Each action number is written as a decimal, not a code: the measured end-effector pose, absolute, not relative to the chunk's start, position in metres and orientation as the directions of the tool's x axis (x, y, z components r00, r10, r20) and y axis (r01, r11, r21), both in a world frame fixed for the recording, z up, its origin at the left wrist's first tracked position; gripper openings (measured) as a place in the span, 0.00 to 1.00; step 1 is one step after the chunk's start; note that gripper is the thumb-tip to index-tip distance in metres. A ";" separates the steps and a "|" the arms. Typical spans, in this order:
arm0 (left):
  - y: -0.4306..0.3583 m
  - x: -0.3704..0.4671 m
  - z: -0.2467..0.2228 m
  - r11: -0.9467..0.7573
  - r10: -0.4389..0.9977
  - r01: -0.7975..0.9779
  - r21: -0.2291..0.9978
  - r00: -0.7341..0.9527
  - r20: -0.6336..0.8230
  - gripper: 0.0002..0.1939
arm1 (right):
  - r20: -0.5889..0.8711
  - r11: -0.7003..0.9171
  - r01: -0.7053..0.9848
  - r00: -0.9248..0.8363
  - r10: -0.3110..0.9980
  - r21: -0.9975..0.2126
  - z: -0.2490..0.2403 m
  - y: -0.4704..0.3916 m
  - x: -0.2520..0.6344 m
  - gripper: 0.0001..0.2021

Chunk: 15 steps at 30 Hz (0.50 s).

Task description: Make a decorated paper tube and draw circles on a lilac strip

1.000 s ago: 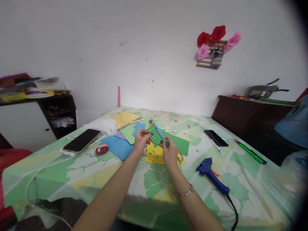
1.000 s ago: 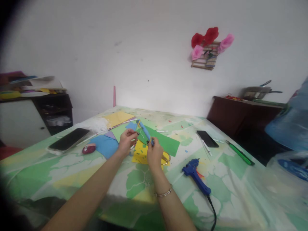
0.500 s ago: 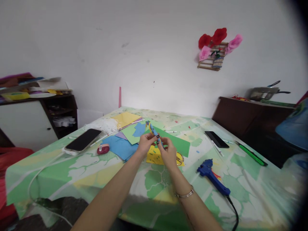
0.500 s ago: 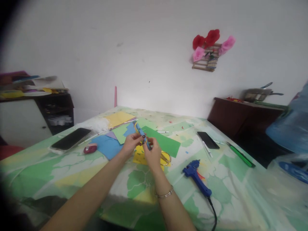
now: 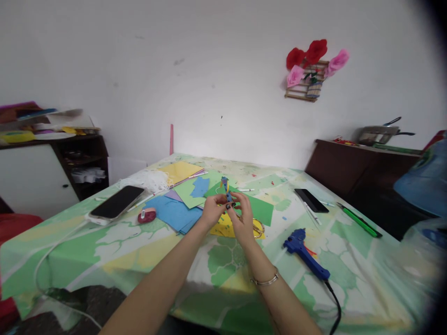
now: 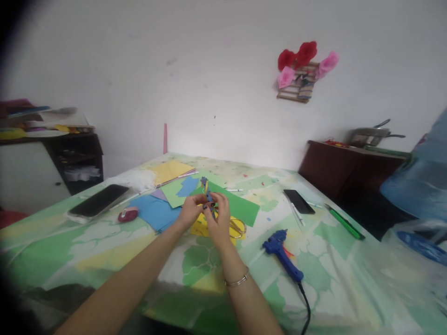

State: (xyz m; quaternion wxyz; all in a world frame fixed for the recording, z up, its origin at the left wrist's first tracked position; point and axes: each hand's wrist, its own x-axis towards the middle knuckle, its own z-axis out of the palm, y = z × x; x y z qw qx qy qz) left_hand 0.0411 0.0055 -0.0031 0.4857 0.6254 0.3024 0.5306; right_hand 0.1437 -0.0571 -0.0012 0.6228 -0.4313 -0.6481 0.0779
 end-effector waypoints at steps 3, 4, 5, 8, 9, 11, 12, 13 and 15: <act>0.006 0.041 -0.004 -0.360 0.886 -0.118 0.925 0.267 0.379 0.08 | 0.737 0.620 0.447 0.152 0.658 -0.645 -0.001 -0.057 0.143 0.15; 0.006 0.041 -0.005 -0.365 0.883 -0.114 0.924 0.271 0.382 0.08 | 0.737 0.620 0.444 0.154 0.659 -0.647 -0.001 -0.057 0.143 0.15; 0.006 0.041 -0.005 -0.370 0.881 -0.111 0.922 0.274 0.386 0.08 | 0.736 0.620 0.441 0.155 0.659 -0.649 -0.001 -0.057 0.143 0.15; 0.007 0.042 -0.006 -0.384 0.875 -0.102 0.918 0.277 0.396 0.08 | 0.733 0.619 0.437 0.157 0.662 -0.653 -0.001 -0.057 0.142 0.15; 0.007 0.042 -0.006 -0.389 0.874 -0.096 0.916 0.275 0.400 0.08 | 0.733 0.619 0.437 0.156 0.662 -0.653 -0.001 -0.057 0.143 0.15; 0.007 0.042 -0.006 -0.399 0.873 -0.081 0.913 0.270 0.405 0.08 | 0.733 0.619 0.439 0.155 0.662 -0.651 -0.001 -0.057 0.143 0.15; 0.007 0.042 -0.005 -0.403 0.873 -0.073 0.912 0.268 0.407 0.08 | 0.734 0.619 0.440 0.154 0.662 -0.651 -0.002 -0.056 0.143 0.15; 0.006 0.042 -0.005 -0.407 0.872 -0.066 0.911 0.268 0.409 0.08 | 0.734 0.619 0.441 0.154 0.661 -0.650 -0.002 -0.056 0.144 0.15; 0.006 0.042 -0.004 -0.413 0.871 -0.053 0.909 0.268 0.411 0.08 | 0.734 0.619 0.442 0.153 0.661 -0.649 -0.002 -0.056 0.144 0.15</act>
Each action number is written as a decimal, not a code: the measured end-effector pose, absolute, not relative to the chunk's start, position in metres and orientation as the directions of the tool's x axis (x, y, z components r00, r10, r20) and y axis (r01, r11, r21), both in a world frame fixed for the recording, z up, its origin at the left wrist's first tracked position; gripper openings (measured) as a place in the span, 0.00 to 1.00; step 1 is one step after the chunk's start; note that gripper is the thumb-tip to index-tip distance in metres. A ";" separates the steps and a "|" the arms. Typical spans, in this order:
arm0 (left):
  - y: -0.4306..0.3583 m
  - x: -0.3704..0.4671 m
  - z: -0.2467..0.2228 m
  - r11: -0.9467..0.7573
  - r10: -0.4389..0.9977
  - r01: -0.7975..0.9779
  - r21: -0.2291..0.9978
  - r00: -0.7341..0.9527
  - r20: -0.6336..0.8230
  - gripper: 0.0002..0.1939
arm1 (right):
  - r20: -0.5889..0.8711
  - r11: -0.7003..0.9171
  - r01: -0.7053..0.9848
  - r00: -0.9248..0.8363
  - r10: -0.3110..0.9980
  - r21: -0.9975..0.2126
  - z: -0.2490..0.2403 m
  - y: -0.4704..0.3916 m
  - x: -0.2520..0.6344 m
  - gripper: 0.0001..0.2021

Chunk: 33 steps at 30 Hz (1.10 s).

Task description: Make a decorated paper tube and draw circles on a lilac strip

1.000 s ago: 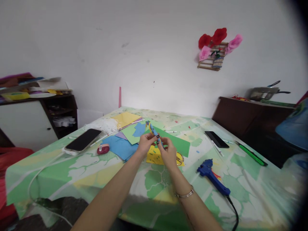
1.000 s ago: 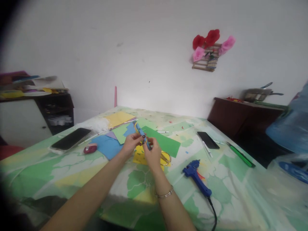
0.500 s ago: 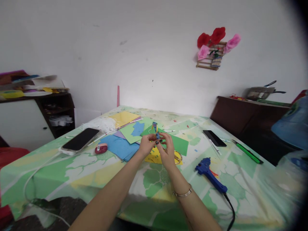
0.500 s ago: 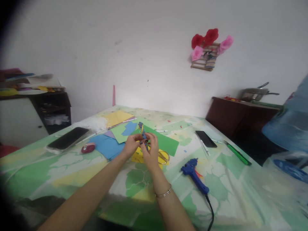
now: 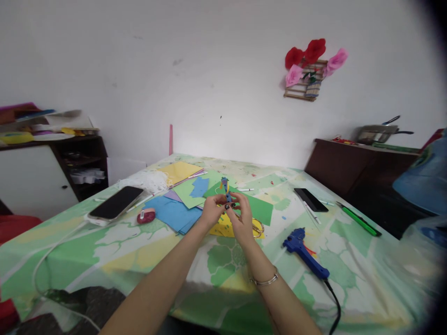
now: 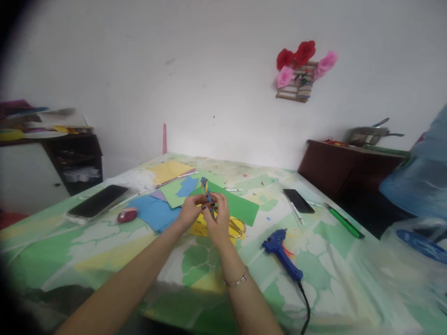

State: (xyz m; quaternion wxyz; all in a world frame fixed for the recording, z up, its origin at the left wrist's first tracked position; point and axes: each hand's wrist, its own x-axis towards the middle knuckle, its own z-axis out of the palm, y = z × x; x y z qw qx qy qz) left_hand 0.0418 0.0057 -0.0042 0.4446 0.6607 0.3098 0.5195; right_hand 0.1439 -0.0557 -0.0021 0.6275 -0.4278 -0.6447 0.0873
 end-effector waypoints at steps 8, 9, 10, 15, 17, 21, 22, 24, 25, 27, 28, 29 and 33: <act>0.004 0.041 -0.002 -0.435 0.865 -0.023 0.900 0.268 0.424 0.08 | 0.736 0.625 0.437 0.144 0.661 -0.647 0.000 -0.058 0.144 0.15; 0.003 0.041 -0.002 -0.438 0.864 -0.020 0.899 0.268 0.427 0.08 | 0.736 0.625 0.436 0.144 0.661 -0.647 0.000 -0.058 0.144 0.15; 0.003 0.041 -0.002 -0.441 0.862 -0.017 0.897 0.270 0.429 0.08 | 0.736 0.626 0.435 0.145 0.662 -0.648 0.000 -0.058 0.144 0.15; 0.004 0.039 -0.002 -0.450 0.856 0.000 0.893 0.284 0.432 0.07 | 0.737 0.631 0.423 0.150 0.659 -0.650 0.000 -0.058 0.144 0.15; 0.004 0.039 -0.003 -0.446 0.857 0.005 0.895 0.289 0.426 0.07 | 0.737 0.635 0.414 0.153 0.658 -0.652 -0.001 -0.058 0.143 0.14; 0.006 0.040 -0.004 -0.425 0.864 0.013 0.905 0.302 0.402 0.07 | 0.739 0.642 0.395 0.169 0.652 -0.657 -0.001 -0.057 0.143 0.14; 0.006 0.040 -0.004 -0.418 0.867 0.015 0.908 0.305 0.394 0.08 | 0.740 0.644 0.392 0.174 0.649 -0.657 -0.002 -0.057 0.143 0.14; 0.007 0.041 -0.005 -0.406 0.871 0.019 0.914 0.311 0.381 0.08 | 0.743 0.648 0.388 0.176 0.646 -0.655 -0.002 -0.057 0.144 0.13; 0.007 0.041 -0.006 -0.401 0.873 0.021 0.916 0.313 0.375 0.08 | 0.744 0.650 0.387 0.174 0.645 -0.654 -0.002 -0.057 0.144 0.13; 0.007 0.041 -0.007 -0.396 0.875 0.028 0.918 0.315 0.367 0.09 | 0.745 0.652 0.385 0.169 0.646 -0.653 -0.001 -0.057 0.144 0.13; 0.007 0.041 -0.007 -0.394 0.877 0.034 0.919 0.315 0.364 0.09 | 0.744 0.653 0.384 0.168 0.646 -0.653 -0.001 -0.057 0.144 0.13; 0.007 0.041 -0.007 -0.392 0.878 0.041 0.919 0.315 0.361 0.09 | 0.744 0.653 0.382 0.168 0.647 -0.654 -0.001 -0.057 0.144 0.13; 0.006 0.040 -0.005 -0.392 0.882 0.078 0.917 0.315 0.350 0.09 | 0.736 0.647 0.371 0.189 0.650 -0.666 -0.001 -0.056 0.143 0.14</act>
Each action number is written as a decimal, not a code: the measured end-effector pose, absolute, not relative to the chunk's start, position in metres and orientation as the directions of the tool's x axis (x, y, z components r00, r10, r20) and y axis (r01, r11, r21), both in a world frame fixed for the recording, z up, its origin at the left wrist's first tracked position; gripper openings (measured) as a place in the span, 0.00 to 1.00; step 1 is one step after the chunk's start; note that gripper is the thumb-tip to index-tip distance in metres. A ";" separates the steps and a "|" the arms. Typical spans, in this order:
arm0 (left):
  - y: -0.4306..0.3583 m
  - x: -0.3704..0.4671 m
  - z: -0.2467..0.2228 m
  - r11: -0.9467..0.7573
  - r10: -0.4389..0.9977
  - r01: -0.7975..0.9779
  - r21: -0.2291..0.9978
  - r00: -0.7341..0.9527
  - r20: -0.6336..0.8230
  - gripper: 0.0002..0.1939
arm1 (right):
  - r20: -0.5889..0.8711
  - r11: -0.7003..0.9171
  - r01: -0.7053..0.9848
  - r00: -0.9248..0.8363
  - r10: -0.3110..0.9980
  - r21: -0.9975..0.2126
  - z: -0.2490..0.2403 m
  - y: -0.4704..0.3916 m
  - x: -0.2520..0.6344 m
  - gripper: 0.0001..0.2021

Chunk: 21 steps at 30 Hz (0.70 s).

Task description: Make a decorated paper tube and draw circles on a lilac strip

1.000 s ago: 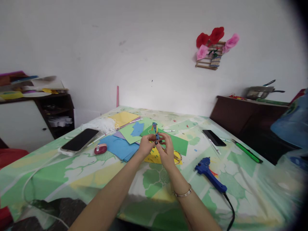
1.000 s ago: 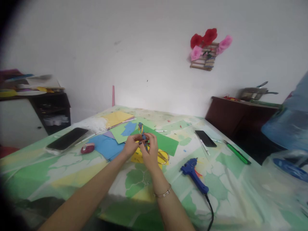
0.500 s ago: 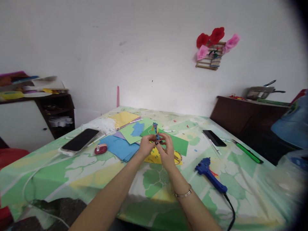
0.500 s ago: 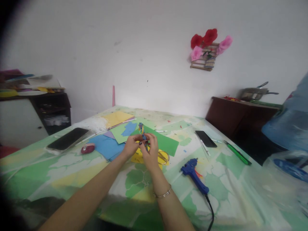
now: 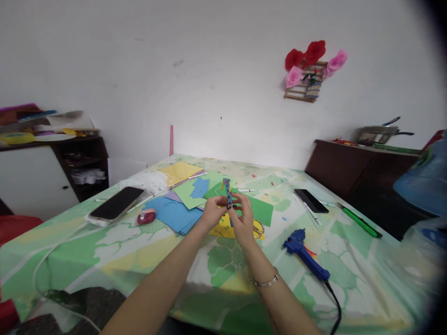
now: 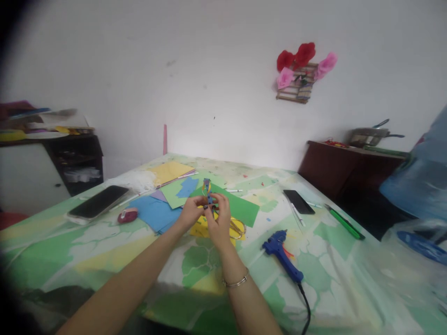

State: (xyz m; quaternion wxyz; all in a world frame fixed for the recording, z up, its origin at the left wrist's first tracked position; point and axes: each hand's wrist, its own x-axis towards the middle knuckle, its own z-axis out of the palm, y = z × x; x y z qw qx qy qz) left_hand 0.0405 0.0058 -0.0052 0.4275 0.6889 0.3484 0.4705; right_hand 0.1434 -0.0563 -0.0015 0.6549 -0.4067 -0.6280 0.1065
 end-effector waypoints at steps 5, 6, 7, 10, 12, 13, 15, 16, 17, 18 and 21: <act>0.004 0.040 -0.003 -0.402 0.885 0.102 0.910 0.300 0.357 0.10 | 0.705 0.611 0.356 0.281 0.651 -0.707 -0.005 -0.050 0.146 0.14; 0.004 0.040 -0.002 -0.405 0.885 0.102 0.909 0.294 0.362 0.10 | 0.696 0.603 0.351 0.299 0.653 -0.716 -0.006 -0.049 0.147 0.14; 0.003 0.040 -0.002 -0.408 0.885 0.099 0.908 0.289 0.366 0.11 | 0.686 0.595 0.343 0.315 0.656 -0.727 -0.006 -0.048 0.147 0.14; 0.003 0.041 -0.002 -0.412 0.884 0.085 0.907 0.279 0.376 0.14 | 0.646 0.568 0.308 0.355 0.676 -0.763 -0.007 -0.046 0.149 0.14; 0.004 0.041 -0.002 -0.409 0.886 0.074 0.909 0.272 0.376 0.16 | 0.616 0.548 0.281 0.378 0.691 -0.788 -0.007 -0.046 0.150 0.14; 0.004 0.041 -0.003 -0.406 0.888 0.070 0.911 0.268 0.375 0.17 | 0.601 0.539 0.267 0.390 0.698 -0.799 -0.007 -0.045 0.150 0.14; 0.005 0.041 -0.004 -0.399 0.892 0.064 0.915 0.260 0.371 0.18 | 0.570 0.520 0.238 0.414 0.710 -0.821 -0.007 -0.045 0.151 0.14; 0.006 0.042 -0.005 -0.395 0.894 0.062 0.917 0.255 0.368 0.18 | 0.552 0.508 0.223 0.424 0.718 -0.832 -0.007 -0.044 0.151 0.15; 0.006 0.042 -0.006 -0.391 0.897 0.060 0.918 0.249 0.365 0.19 | 0.533 0.495 0.207 0.433 0.727 -0.844 -0.008 -0.043 0.152 0.15; 0.007 0.042 -0.007 -0.387 0.900 0.061 0.920 0.243 0.363 0.20 | 0.511 0.480 0.190 0.439 0.739 -0.856 -0.009 -0.041 0.152 0.15; 0.008 0.042 -0.008 -0.387 0.903 0.069 0.919 0.228 0.363 0.21 | 0.433 0.425 0.123 0.439 0.787 -0.897 -0.013 -0.036 0.154 0.16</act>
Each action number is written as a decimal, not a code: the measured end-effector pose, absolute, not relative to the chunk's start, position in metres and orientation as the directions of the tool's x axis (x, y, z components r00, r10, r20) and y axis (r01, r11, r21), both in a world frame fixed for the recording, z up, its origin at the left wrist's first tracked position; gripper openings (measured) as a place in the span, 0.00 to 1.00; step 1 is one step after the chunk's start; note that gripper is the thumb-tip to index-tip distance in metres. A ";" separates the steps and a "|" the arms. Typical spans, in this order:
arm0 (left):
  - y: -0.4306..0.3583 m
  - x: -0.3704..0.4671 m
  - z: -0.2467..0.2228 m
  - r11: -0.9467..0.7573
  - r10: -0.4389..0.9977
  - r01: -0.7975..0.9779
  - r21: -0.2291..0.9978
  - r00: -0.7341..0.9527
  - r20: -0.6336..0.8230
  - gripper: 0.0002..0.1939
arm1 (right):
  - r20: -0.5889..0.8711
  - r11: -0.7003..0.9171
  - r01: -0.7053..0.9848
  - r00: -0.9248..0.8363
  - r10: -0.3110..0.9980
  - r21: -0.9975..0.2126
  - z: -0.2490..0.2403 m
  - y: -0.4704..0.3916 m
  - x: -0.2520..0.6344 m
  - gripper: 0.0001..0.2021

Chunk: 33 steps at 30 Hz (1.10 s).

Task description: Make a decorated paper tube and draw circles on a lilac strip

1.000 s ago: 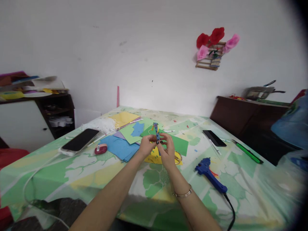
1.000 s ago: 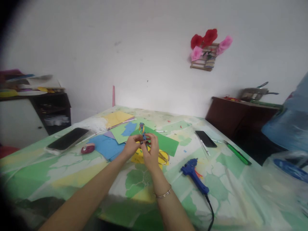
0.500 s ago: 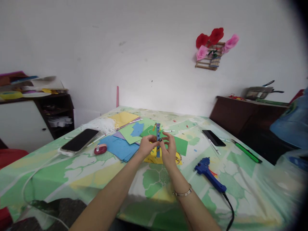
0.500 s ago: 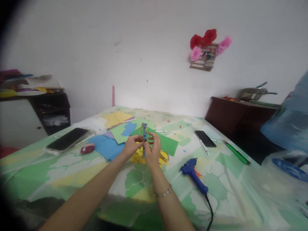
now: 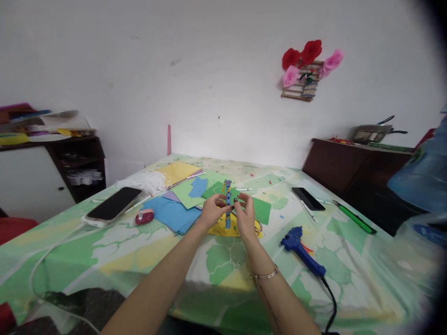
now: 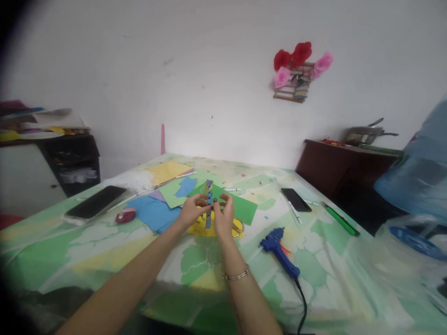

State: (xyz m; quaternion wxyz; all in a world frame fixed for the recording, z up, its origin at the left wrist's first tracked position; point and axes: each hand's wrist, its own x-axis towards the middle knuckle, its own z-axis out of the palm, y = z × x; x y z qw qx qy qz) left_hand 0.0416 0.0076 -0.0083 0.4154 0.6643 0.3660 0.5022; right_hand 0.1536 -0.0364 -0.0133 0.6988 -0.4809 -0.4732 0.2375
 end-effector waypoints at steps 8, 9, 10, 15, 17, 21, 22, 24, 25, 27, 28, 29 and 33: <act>0.000 0.041 -0.005 -0.458 0.868 0.094 0.884 0.260 0.422 0.20 | 0.349 0.394 -0.061 0.355 0.867 -0.917 -0.019 -0.029 0.158 0.16; 0.000 0.042 -0.005 -0.466 0.863 0.096 0.879 0.269 0.428 0.20 | 0.353 0.401 -0.078 0.345 0.870 -0.913 -0.018 -0.029 0.159 0.16; 0.000 0.042 -0.006 -0.474 0.858 0.098 0.875 0.277 0.433 0.20 | 0.357 0.408 -0.093 0.336 0.872 -0.908 -0.018 -0.029 0.159 0.15; -0.002 0.044 -0.007 -0.501 0.837 0.101 0.860 0.311 0.451 0.21 | 0.374 0.434 -0.135 0.325 0.869 -0.891 -0.017 -0.028 0.161 0.14; -0.002 0.043 -0.007 -0.510 0.831 0.106 0.854 0.317 0.457 0.21 | 0.380 0.444 -0.142 0.331 0.864 -0.885 -0.018 -0.028 0.161 0.13; -0.004 0.043 -0.006 -0.535 0.815 0.119 0.836 0.334 0.474 0.21 | 0.393 0.462 -0.143 0.345 0.852 -0.876 -0.018 -0.028 0.160 0.13; -0.004 0.043 -0.006 -0.542 0.811 0.123 0.831 0.336 0.479 0.21 | 0.396 0.465 -0.142 0.346 0.851 -0.874 -0.017 -0.028 0.160 0.13; -0.004 0.043 -0.005 -0.555 0.805 0.131 0.821 0.335 0.490 0.20 | 0.402 0.469 -0.139 0.344 0.849 -0.872 -0.017 -0.029 0.160 0.12; -0.004 0.043 -0.005 -0.561 0.802 0.136 0.817 0.334 0.495 0.20 | 0.404 0.470 -0.137 0.341 0.849 -0.872 -0.016 -0.029 0.160 0.12; -0.005 0.043 -0.005 -0.572 0.797 0.146 0.807 0.330 0.505 0.20 | 0.409 0.473 -0.133 0.338 0.848 -0.871 -0.016 -0.029 0.160 0.12; -0.005 0.043 -0.006 -0.576 0.796 0.150 0.804 0.328 0.509 0.19 | 0.411 0.474 -0.129 0.338 0.847 -0.871 -0.016 -0.029 0.160 0.12; -0.005 0.043 -0.006 -0.579 0.795 0.154 0.801 0.327 0.512 0.19 | 0.413 0.475 -0.124 0.338 0.845 -0.871 -0.016 -0.029 0.160 0.12; -0.005 0.043 -0.007 -0.583 0.795 0.170 0.795 0.322 0.514 0.19 | 0.420 0.474 -0.086 0.346 0.839 -0.876 -0.015 -0.030 0.159 0.13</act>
